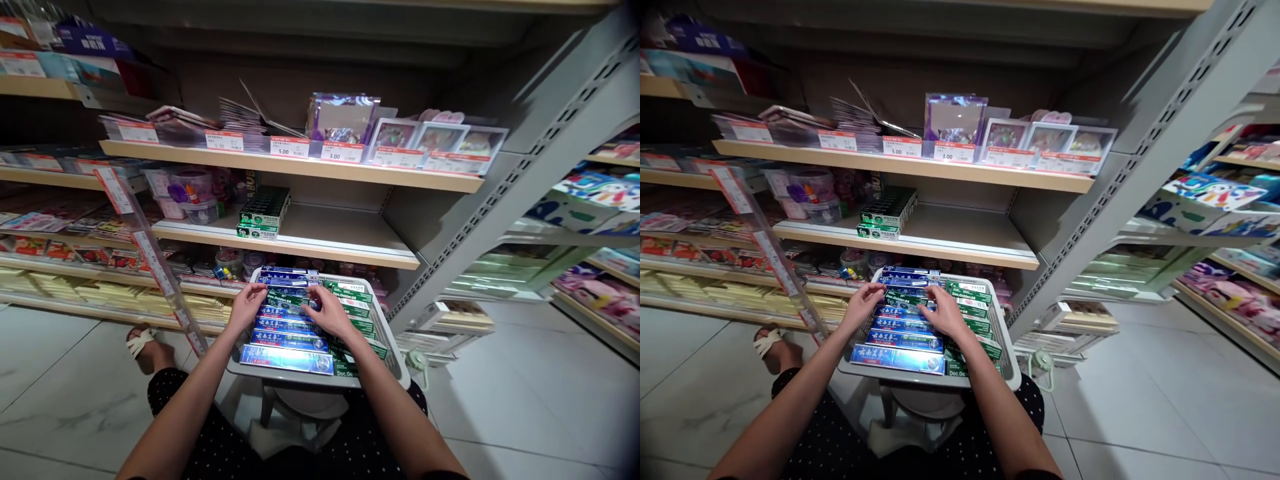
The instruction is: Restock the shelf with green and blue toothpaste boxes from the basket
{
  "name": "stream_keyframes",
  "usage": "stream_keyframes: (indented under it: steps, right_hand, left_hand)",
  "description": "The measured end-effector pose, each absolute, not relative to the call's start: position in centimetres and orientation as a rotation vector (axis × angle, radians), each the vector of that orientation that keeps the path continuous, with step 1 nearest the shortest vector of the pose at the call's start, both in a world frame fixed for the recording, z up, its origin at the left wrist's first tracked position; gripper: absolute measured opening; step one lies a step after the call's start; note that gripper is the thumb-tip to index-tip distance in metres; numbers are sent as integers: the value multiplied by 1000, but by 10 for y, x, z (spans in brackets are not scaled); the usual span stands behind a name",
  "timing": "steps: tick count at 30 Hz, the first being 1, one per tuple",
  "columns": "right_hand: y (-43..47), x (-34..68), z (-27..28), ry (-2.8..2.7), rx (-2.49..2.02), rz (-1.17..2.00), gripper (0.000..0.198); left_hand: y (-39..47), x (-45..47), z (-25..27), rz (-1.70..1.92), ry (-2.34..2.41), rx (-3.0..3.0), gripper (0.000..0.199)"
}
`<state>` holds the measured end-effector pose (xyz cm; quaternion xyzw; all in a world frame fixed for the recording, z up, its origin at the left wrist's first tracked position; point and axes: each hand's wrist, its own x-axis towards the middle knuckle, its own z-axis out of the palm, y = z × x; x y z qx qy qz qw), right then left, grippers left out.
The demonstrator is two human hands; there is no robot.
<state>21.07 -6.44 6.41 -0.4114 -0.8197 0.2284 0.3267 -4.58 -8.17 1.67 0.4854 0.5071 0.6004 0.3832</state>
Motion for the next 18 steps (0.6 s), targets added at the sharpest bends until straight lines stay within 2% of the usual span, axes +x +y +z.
stream_keyframes:
  steps: [3,8,18]
  right_hand:
    - [-67,209,56,-2287,-1104,473,42]
    - [-63,209,37,-2366,-1153,421,42]
    - [-60,214,39,-2192,-1189,634,44]
  left_hand:
    - [-84,-41,12,1466,1302,1298,40]
    - [-84,-41,2,1280,1457,1505,46]
    - [-88,-38,14,1144,1670,1674,40]
